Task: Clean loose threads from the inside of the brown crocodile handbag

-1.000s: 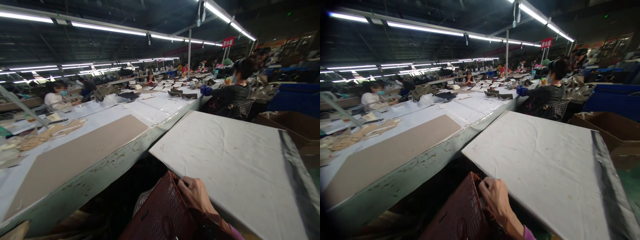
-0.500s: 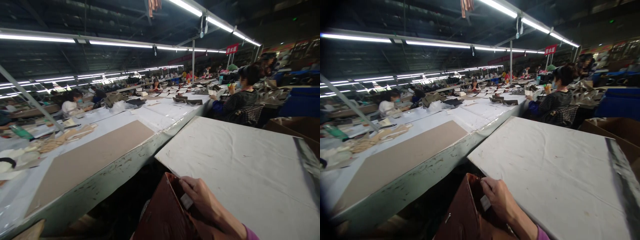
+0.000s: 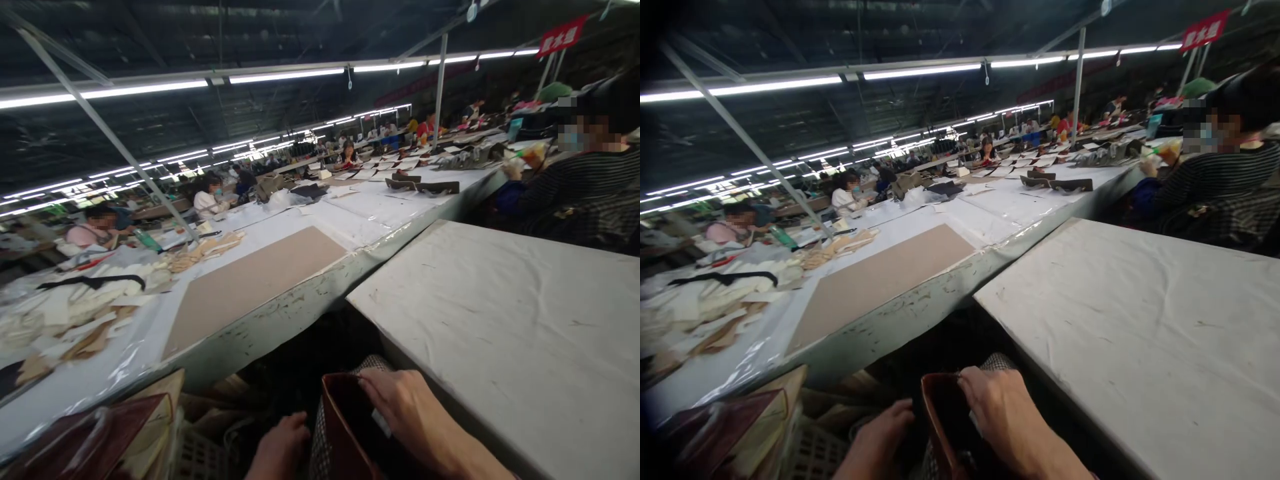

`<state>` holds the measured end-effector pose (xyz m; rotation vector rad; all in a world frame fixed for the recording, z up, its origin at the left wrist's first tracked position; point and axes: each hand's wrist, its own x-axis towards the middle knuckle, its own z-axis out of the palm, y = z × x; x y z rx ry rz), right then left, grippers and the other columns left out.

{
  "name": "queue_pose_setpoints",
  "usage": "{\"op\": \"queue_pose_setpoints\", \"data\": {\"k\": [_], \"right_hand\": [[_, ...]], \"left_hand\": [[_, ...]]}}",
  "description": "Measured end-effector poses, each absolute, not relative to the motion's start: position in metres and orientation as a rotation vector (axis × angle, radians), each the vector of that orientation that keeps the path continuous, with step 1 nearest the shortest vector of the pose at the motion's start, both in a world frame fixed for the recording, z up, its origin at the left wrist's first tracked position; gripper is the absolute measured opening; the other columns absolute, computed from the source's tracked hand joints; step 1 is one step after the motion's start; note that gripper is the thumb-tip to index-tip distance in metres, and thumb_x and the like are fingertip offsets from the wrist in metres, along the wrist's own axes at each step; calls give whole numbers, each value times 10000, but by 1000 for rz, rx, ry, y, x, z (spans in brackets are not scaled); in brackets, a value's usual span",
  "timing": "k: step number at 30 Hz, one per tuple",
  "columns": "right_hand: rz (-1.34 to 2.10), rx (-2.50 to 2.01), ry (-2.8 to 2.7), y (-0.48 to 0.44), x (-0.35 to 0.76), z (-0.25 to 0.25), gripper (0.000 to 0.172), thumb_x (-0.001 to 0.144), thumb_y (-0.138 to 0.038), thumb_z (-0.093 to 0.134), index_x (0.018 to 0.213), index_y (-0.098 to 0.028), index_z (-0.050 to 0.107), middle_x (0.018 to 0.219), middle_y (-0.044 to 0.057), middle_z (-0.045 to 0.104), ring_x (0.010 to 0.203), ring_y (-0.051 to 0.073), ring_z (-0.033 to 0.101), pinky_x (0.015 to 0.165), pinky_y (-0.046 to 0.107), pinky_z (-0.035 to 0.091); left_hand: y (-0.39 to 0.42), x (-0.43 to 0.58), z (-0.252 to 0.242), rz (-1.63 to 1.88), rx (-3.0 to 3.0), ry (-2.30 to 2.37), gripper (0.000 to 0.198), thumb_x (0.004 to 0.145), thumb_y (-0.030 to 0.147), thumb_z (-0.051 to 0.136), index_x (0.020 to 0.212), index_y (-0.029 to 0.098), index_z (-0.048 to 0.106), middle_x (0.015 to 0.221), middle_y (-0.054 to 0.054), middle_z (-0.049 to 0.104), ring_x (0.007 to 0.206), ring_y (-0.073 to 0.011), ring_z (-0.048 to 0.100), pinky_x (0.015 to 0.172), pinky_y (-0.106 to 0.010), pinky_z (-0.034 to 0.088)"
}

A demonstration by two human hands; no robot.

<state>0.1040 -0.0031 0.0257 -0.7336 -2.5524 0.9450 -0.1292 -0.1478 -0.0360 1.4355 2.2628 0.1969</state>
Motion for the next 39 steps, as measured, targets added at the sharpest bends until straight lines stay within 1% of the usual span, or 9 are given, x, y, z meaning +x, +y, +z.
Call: {"op": "queue_pose_setpoints", "data": {"k": [2,4,5,6,9,13,17,21,39], "right_hand": [[1008,-727,-2508,-6,101,24,347,1027,-282,304,967,-222,640,794,4,666,702,144,624,640,252,365],[1076,-722,-2469,-5,100,23,338,1031,-307,315,1013,-258,649,812,-17,671,718,140,624,662,251,379],[1110,-720,-2455,-5,100,23,338,1033,-321,316,1034,-271,650,830,-22,674,736,140,627,678,250,390],[1142,-720,-2445,-4,100,22,340,1036,-336,315,1051,-279,650,851,-25,679,758,142,632,696,250,400],[1202,-711,-2442,-1,102,20,337,1038,-360,323,1086,-285,648,894,-30,688,805,148,643,732,254,419],[1239,-712,-2416,3,106,19,308,1033,-346,363,1188,-329,629,985,-53,702,869,143,658,751,253,433],[1326,-710,-2341,4,112,20,285,1016,-360,434,1235,-336,615,1089,-73,699,964,127,663,820,227,451],[1363,-725,-2323,3,116,21,294,967,-325,541,1252,-324,612,1157,-73,685,1051,146,650,885,222,462],[1194,-720,-2332,-11,120,20,272,964,-187,470,1151,-313,620,1077,-60,699,940,164,672,831,272,486]], "left_hand": [[-151,-148,-13,250,1432,2316,249,896,74,505,1035,188,678,1282,-98,617,1116,-267,621,987,-461,476],[-150,-150,19,427,1449,2331,245,986,263,437,1154,234,613,1167,-39,661,1075,-192,627,959,-333,495],[-147,-145,37,669,1438,2266,225,983,337,460,1111,244,620,1072,-21,681,947,-175,658,828,-279,537],[-142,-135,52,850,1492,2167,181,957,371,524,1049,255,628,1025,6,679,891,-154,652,793,-243,532],[-124,-99,82,996,1743,1930,64,911,251,618,967,281,620,995,66,658,820,-94,613,765,-179,492],[-99,-70,81,831,1850,1943,203,838,81,660,907,250,572,1032,70,628,898,-97,596,833,-204,462],[-84,-64,78,666,1812,2067,236,787,34,685,794,216,535,924,69,626,841,-116,585,783,-244,448],[-79,-62,80,586,1878,2092,237,792,13,661,798,213,532,927,58,626,840,-129,588,770,-254,453],[-87,-56,74,575,2420,2017,158,915,66,494,852,198,553,1023,-2,673,877,-181,654,805,-330,530]]}}
